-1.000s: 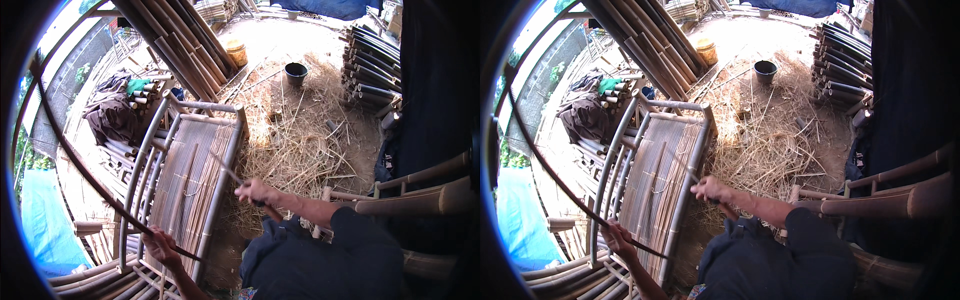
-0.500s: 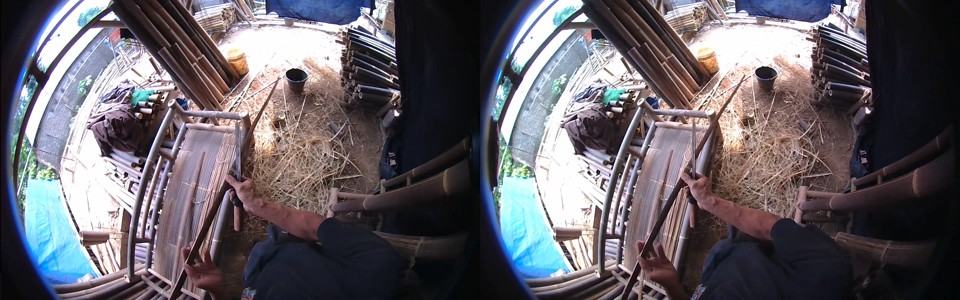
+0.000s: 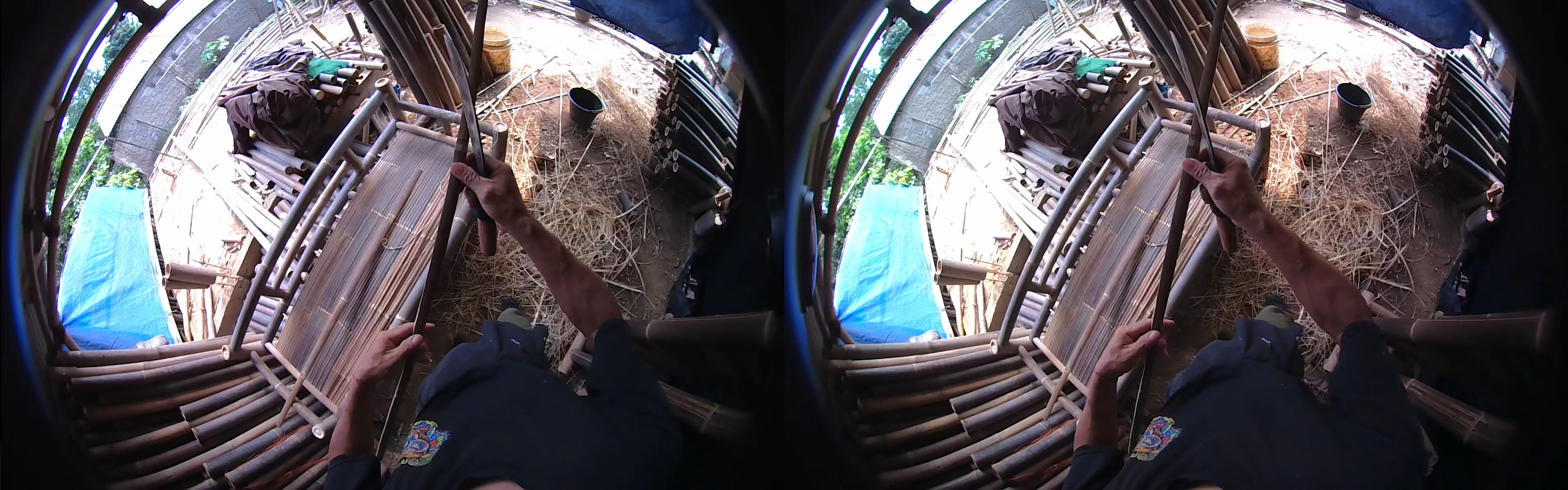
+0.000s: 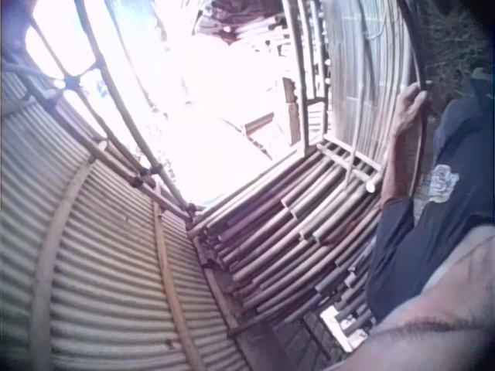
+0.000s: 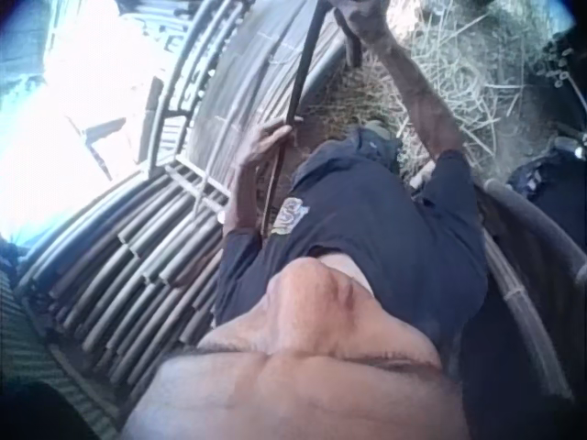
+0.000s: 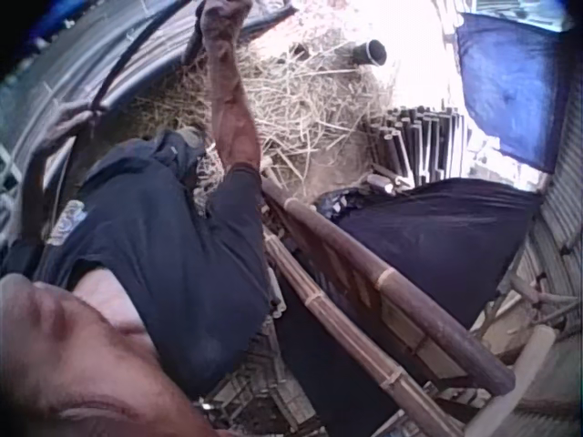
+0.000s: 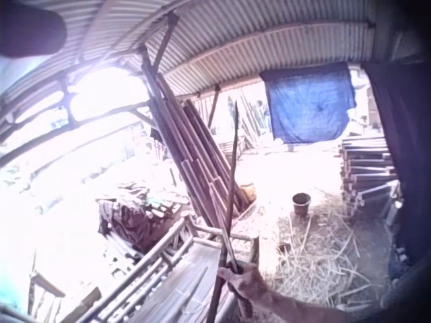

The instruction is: The person uses a machete to shave and smooth thin bamboo strips, then fits them into a bamboo frame. They also use the machete to split a larger bamboo pole into smaller pieces and place the finished strips into the frame.

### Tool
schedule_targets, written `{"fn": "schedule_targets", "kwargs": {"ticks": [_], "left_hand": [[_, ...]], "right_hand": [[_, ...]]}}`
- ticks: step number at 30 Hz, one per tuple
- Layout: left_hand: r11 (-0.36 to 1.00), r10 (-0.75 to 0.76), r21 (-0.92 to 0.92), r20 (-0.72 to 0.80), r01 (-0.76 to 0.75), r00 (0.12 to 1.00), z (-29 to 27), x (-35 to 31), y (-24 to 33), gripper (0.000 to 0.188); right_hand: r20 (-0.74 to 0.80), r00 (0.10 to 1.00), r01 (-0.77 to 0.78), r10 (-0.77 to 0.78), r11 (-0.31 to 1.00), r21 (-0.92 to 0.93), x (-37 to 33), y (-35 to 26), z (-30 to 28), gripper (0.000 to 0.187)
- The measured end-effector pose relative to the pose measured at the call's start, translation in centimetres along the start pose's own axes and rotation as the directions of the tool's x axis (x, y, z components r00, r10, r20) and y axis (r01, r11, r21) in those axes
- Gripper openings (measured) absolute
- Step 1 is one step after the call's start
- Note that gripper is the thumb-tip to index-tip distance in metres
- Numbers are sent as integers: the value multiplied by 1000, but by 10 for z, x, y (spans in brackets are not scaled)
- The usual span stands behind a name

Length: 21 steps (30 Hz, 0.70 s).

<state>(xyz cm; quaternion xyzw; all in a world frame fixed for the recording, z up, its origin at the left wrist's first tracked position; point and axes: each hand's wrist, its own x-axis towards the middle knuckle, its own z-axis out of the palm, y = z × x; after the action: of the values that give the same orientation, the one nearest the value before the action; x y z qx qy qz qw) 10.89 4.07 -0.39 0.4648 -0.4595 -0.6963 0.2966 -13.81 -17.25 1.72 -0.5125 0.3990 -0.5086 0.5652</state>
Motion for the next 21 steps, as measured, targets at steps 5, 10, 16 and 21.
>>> {"fn": "schedule_targets", "kwargs": {"ticks": [5,10,16,21], "left_hand": [[983,5,-173,-273,-54,962,27,16,6,38],[978,69,-144,-449,-149,891,52,55,23,32],[994,105,42,-600,-99,793,70,78,18,20],[991,132,100,-600,-90,789,80,82,25,25]], "right_hand": [[77,975,206,-208,719,-664,12,-10,-15,56],[393,908,412,-147,492,-767,-54,3,-14,58],[538,823,550,-182,491,-676,-76,31,-21,56],[533,812,578,-238,452,-679,-58,26,-31,55]]}}
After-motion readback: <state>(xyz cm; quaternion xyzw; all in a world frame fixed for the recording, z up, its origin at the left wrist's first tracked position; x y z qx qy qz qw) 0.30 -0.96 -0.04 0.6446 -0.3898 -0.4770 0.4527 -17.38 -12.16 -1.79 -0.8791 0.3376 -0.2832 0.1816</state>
